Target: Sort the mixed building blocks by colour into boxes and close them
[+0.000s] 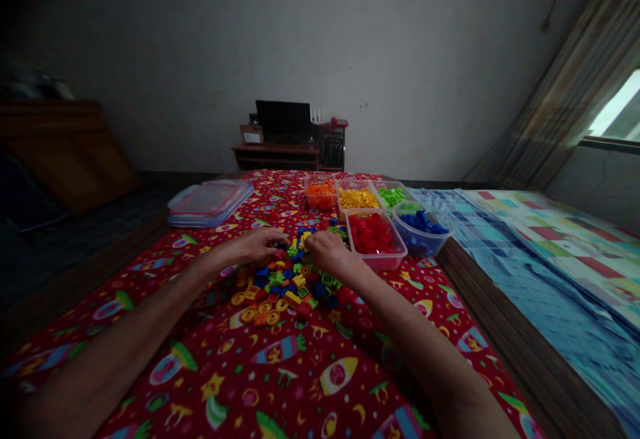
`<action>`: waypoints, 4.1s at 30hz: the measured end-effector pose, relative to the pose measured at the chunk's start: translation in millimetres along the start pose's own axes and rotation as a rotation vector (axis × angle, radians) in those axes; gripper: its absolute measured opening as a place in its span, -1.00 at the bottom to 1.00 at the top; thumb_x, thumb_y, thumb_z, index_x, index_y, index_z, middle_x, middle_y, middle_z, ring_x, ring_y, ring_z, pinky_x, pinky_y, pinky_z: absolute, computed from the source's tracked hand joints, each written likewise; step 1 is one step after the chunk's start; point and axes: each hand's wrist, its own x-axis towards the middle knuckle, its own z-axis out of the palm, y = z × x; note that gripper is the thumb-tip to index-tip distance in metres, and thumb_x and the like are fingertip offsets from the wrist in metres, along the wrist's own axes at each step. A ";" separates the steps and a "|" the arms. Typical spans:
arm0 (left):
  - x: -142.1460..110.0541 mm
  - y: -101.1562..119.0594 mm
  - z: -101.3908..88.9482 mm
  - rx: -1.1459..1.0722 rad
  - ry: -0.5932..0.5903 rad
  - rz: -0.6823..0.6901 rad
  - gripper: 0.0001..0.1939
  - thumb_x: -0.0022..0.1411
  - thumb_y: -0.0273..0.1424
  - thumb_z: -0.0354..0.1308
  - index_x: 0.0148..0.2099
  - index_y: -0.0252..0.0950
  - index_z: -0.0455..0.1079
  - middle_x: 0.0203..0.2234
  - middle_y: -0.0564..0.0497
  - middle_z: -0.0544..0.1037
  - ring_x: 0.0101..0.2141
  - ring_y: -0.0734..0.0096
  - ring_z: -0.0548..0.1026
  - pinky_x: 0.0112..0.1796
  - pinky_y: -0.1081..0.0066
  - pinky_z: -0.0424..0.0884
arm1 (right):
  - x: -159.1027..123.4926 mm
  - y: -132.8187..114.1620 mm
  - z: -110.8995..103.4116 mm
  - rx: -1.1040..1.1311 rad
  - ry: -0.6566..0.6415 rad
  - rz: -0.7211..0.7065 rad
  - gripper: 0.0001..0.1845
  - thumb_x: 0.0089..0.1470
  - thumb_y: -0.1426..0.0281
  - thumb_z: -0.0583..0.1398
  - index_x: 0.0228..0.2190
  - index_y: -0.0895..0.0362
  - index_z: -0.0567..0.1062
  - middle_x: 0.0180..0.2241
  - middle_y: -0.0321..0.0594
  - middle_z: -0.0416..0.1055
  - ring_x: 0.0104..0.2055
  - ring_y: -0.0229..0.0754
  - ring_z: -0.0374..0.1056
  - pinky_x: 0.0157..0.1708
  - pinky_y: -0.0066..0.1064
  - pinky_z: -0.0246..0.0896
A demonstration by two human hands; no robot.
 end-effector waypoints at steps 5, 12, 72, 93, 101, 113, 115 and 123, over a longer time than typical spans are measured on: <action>-2.7 1.7 -8.9 0.029 0.088 -0.068 -0.76 -0.04 -0.43 0.12 -0.29 -0.21 0.55 -0.37 0.03 0.60 -0.33 0.31 0.50 -0.27 0.45 0.37 | 5.7 6.9 3.6 0.041 0.060 0.017 -0.76 0.02 0.48 0.10 -0.28 0.18 0.53 -0.30 -0.05 0.49 -0.25 -0.16 0.38 -0.32 -0.46 0.10; -5.3 4.0 -20.1 0.044 0.174 -0.074 -0.74 0.02 -0.28 0.15 -0.24 -0.22 0.54 -0.35 0.00 0.61 -0.33 0.27 0.51 -0.28 0.40 0.38 | 11.1 6.7 -4.2 0.205 0.137 0.030 -0.72 0.02 0.47 0.03 -0.37 0.19 0.54 -0.47 -0.12 0.49 -0.43 -0.22 0.35 -0.45 -0.49 0.07; -10.0 22.8 -35.3 -0.518 0.335 -0.143 -0.58 0.09 -0.17 0.07 -0.12 -0.35 0.45 -0.45 -0.03 0.57 -0.50 0.42 0.49 -0.51 0.48 0.37 | 5.8 -9.7 6.4 0.298 0.115 -0.091 -0.82 0.06 0.44 0.16 -0.28 0.21 0.51 -0.38 -0.16 0.45 -0.36 -0.27 0.30 -0.36 -0.49 0.03; -6.2 57.4 -18.0 -0.075 0.372 -0.017 -0.65 0.23 -0.29 -0.07 -0.10 -0.32 0.45 -0.34 -0.05 0.59 -0.34 0.32 0.53 -0.28 0.35 0.44 | -25.4 109.4 -48.5 0.121 0.681 0.359 -0.82 0.03 0.38 0.15 -0.32 0.18 0.50 -0.38 -0.16 0.47 -0.34 -0.20 0.33 -0.28 -0.40 0.14; -34.4 154.1 47.0 0.276 0.051 0.684 -0.66 0.29 -0.28 0.00 0.10 -0.18 0.29 0.12 -0.02 0.35 0.17 0.26 0.20 0.18 0.21 0.10 | -59.3 180.9 -43.5 0.045 0.665 0.584 -0.63 0.02 0.28 0.10 -0.20 0.21 0.53 -0.30 -0.01 0.51 -0.24 -0.06 0.39 -0.20 -0.28 0.20; -20.0 118.2 62.6 0.533 0.048 0.596 -0.68 0.31 -0.34 -0.05 0.09 -0.17 0.30 0.12 0.03 0.35 0.20 0.27 0.14 0.22 0.15 -0.11 | -46.6 120.0 -77.3 0.164 0.732 0.451 -0.69 0.08 0.35 0.05 -0.34 0.19 0.56 -0.42 -0.12 0.52 -0.38 -0.19 0.40 -0.32 -0.43 0.16; -15.2 107.1 53.7 0.517 0.071 0.546 -0.74 0.30 -0.34 -0.02 -0.02 -0.18 0.38 0.15 0.01 0.32 0.21 0.22 0.11 0.22 0.12 -0.10 | -41.0 111.2 -74.2 0.164 0.678 0.414 -0.71 0.09 0.36 0.05 -0.34 0.17 0.56 -0.42 -0.14 0.52 -0.38 -0.21 0.38 -0.34 -0.45 0.13; 2.4 40.7 23.6 0.224 0.235 0.342 -0.66 0.35 -0.29 -0.14 0.01 -0.21 0.40 0.13 -0.10 0.31 0.14 0.21 0.24 0.14 0.16 0.18 | -21.4 71.1 -56.3 0.063 0.429 0.259 -0.74 0.08 0.44 0.04 -0.34 0.15 0.53 -0.45 -0.14 0.45 -0.46 -0.25 0.23 -0.45 -0.45 -0.06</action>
